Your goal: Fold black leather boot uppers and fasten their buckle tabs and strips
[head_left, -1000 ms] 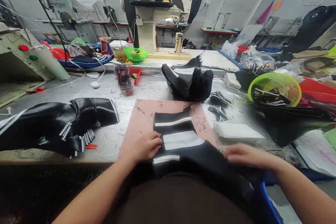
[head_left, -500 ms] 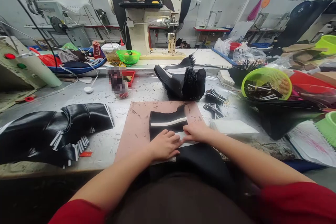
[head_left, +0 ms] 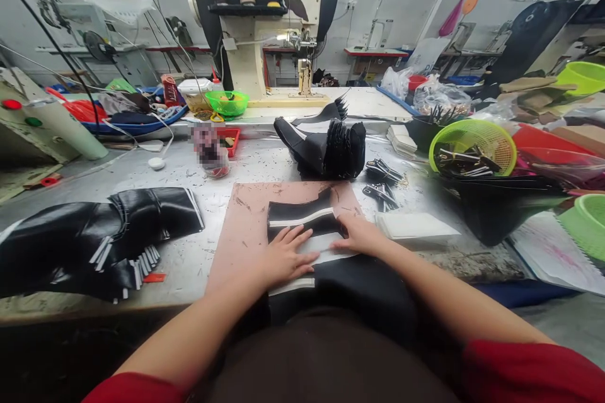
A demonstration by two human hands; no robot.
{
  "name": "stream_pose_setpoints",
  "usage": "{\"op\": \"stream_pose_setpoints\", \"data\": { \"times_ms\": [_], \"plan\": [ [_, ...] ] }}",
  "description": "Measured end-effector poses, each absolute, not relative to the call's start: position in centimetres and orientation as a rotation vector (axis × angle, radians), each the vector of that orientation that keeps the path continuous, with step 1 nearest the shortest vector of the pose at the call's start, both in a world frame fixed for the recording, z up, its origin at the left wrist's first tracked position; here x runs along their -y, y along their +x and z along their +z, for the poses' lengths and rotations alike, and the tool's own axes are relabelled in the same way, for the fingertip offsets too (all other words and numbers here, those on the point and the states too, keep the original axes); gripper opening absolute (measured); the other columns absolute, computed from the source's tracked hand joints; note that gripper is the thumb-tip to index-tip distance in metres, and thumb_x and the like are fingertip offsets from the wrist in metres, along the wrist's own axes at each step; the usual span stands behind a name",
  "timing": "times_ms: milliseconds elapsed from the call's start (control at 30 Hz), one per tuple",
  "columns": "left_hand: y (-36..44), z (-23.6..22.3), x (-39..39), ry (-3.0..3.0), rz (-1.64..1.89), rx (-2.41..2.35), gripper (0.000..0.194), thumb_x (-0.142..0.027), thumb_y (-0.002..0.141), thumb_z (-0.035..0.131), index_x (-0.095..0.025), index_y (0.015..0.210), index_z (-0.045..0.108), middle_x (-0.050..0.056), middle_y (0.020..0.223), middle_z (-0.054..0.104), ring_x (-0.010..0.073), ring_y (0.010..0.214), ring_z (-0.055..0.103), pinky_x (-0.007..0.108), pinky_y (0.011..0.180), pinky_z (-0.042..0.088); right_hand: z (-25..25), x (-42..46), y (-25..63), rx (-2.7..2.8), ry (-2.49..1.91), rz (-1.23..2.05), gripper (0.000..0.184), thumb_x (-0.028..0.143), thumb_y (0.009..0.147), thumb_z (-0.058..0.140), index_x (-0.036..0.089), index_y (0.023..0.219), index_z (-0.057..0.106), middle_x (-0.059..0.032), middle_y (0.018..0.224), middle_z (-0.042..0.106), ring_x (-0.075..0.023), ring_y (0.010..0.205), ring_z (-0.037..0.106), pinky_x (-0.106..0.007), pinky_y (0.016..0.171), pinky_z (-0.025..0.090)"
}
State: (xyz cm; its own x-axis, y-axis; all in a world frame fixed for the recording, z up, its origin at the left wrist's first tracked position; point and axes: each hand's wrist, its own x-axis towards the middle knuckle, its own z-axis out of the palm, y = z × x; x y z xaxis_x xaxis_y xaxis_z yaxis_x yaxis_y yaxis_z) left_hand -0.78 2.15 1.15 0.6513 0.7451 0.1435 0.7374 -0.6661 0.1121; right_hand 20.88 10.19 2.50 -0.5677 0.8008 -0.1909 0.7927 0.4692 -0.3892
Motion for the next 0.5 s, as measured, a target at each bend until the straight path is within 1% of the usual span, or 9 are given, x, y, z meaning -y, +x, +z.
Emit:
{"op": "stream_pose_setpoints", "data": {
  "times_ms": [67,133,167,233,300,333,400,500],
  "plan": [
    [-1.3,1.4,-1.5,2.875,0.338,-1.269,0.038,-0.05,0.08,0.046,-0.036,0.115,0.054,0.009,0.135,0.038,0.0337,0.124,0.031,0.051,0.096,0.026,3.3,-10.5,19.9,2.654,-1.2,0.795,0.032,0.033,0.076,0.057,0.016,0.102,0.051,-0.0106,0.103,0.058,-0.0234,0.097,0.053,-0.035,0.078,0.041],
    [-2.2,2.0,-0.5,2.921,0.58,-1.34,0.039,-0.048,0.081,0.046,-0.034,0.118,0.051,0.009,0.138,0.033,0.0326,0.125,0.028,0.05,0.098,0.025,4.7,-10.3,18.8,2.619,-1.048,0.832,0.023,0.024,0.081,0.048,0.016,0.102,0.05,-0.0106,0.102,0.059,-0.0214,0.095,0.054,-0.033,0.079,0.041],
    [-2.8,2.3,0.2,2.895,0.774,-1.422,0.039,-0.044,0.083,0.045,-0.032,0.12,0.049,0.009,0.139,0.029,0.0309,0.126,0.028,0.048,0.1,0.025,5.8,-10.0,18.4,2.614,-1.024,0.821,0.02,0.024,0.082,0.045,0.016,0.1,0.051,-0.0102,0.097,0.06,-0.0211,0.09,0.055,-0.032,0.076,0.042],
    [-4.5,3.2,1.7,2.675,1.231,-1.686,0.038,-0.034,0.087,0.04,-0.026,0.124,0.045,0.009,0.141,0.024,0.0272,0.127,0.027,0.043,0.102,0.026,8.4,-9.3,17.7,2.609,-0.994,0.743,0.019,0.03,0.083,0.045,0.017,0.095,0.052,-0.0081,0.085,0.06,-0.0208,0.078,0.056,-0.031,0.069,0.043],
    [-6.5,4.0,3.2,2.292,1.61,-1.974,0.036,-0.028,0.088,0.036,-0.022,0.123,0.043,0.01,0.14,0.024,0.0251,0.126,0.029,0.042,0.102,0.027,11.6,-9.2,17.2,2.556,-0.94,0.69,0.021,0.035,0.082,0.046,0.018,0.091,0.052,-0.005,0.077,0.059,-0.0191,0.07,0.055,-0.03,0.063,0.043],
    [-7.5,4.3,4.0,2.114,1.719,-2.088,0.035,-0.026,0.088,0.036,-0.021,0.122,0.044,0.01,0.138,0.027,0.0245,0.125,0.032,0.042,0.102,0.028,13.2,-9.5,17.0,2.494,-0.899,0.691,0.021,0.037,0.081,0.047,0.018,0.089,0.053,-0.0038,0.075,0.059,-0.0182,0.069,0.055,-0.029,0.063,0.043],
    [-9.1,4.6,5.4,1.896,1.774,-2.254,0.031,-0.025,0.087,0.039,-0.02,0.116,0.047,0.01,0.135,0.033,0.0238,0.122,0.036,0.043,0.102,0.028,16.6,-11.2,16.4,2.322,-0.806,0.74,0.021,0.038,0.079,0.05,0.018,0.087,0.053,-0.0024,0.076,0.06,-0.0175,0.07,0.055,-0.029,0.064,0.044],
    [-10.6,3.9,7.4,1.855,1.645,-2.391,0.027,-0.025,0.084,0.044,-0.02,0.109,0.051,0.009,0.132,0.037,0.0242,0.12,0.038,0.042,0.102,0.029,20.7,-16.4,15.1,2.034,-0.727,0.883,0.024,0.035,0.076,0.056,0.017,0.092,0.055,-0.0019,0.082,0.062,-0.0181,0.075,0.057,-0.03,0.067,0.045]
  ]
}}
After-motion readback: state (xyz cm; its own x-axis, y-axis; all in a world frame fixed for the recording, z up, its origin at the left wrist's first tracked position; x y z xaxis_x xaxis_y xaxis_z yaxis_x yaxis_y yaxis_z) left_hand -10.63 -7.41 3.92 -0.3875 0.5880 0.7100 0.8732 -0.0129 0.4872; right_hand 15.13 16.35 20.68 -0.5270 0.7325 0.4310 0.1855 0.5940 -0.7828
